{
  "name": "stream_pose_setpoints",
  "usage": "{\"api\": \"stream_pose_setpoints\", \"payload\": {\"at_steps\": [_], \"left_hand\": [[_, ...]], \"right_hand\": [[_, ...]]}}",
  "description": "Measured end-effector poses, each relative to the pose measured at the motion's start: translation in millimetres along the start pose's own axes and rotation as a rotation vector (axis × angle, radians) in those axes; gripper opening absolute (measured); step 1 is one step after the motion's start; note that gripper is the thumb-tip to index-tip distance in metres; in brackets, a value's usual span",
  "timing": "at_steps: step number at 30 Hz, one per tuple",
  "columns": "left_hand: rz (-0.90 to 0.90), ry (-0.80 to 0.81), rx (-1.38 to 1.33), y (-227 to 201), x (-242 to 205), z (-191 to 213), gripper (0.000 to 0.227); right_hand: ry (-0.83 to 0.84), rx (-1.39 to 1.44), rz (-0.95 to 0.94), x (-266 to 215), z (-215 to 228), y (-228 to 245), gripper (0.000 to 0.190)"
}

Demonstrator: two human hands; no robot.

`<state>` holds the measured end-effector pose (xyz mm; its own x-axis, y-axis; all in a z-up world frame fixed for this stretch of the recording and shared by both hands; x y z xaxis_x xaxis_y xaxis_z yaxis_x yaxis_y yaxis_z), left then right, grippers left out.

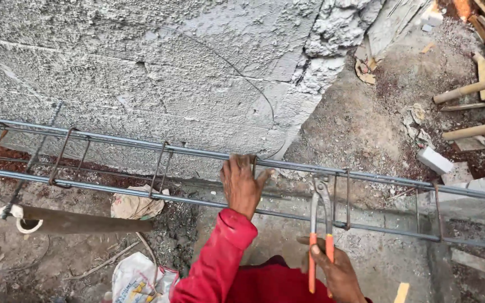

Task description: The person constructs a rebar cage by wrapping wire around the steel reinforcement bar intersections and twisting and cutting the wire with pliers.

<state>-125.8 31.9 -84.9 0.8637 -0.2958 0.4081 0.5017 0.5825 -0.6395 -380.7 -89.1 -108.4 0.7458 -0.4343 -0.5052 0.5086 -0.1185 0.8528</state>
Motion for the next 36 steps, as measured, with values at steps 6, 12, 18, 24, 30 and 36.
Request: {"api": "stream_pose_setpoints", "payload": {"at_steps": [6, 12, 18, 24, 30, 36], "left_hand": [[0.154, -0.079, 0.084, 18.3, 3.5, -44.4, 0.031], [-0.032, -0.160, 0.027, 31.5, 3.8, -54.5, 0.015], [-0.205, 0.158, -0.132, 51.9, 37.7, -34.4, 0.010], [-0.327, 0.288, -0.305, 35.0, 62.4, 4.8, 0.022], [-0.306, 0.339, -0.507, 53.0, 94.1, 16.8, 0.025], [-0.388, 0.368, -0.665, 16.6, 94.6, -17.3, 0.041]], "right_hand": [[-0.100, -0.102, -0.046, 0.1, 57.8, -0.4, 0.053], [-0.083, -0.340, 0.108, 16.6, 73.9, 22.2, 0.038], [-0.152, -0.980, 0.378, 23.5, 75.5, 96.7, 0.042], [-0.182, -1.691, 0.490, 53.8, 54.8, 185.1, 0.068], [-0.364, -2.136, 0.671, 76.2, 16.1, 232.2, 0.078], [-0.276, -2.291, 0.707, 85.2, -16.7, 258.4, 0.076]]}}
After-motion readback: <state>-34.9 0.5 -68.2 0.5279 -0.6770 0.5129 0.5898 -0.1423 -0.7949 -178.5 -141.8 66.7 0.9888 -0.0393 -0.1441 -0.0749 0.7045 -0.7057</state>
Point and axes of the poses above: each hand's wrist, its own x-axis towards the middle knuckle, its own z-axis out of the back of the hand, y = z × x, the point moved 1 cm from there along x, towards the middle knuckle
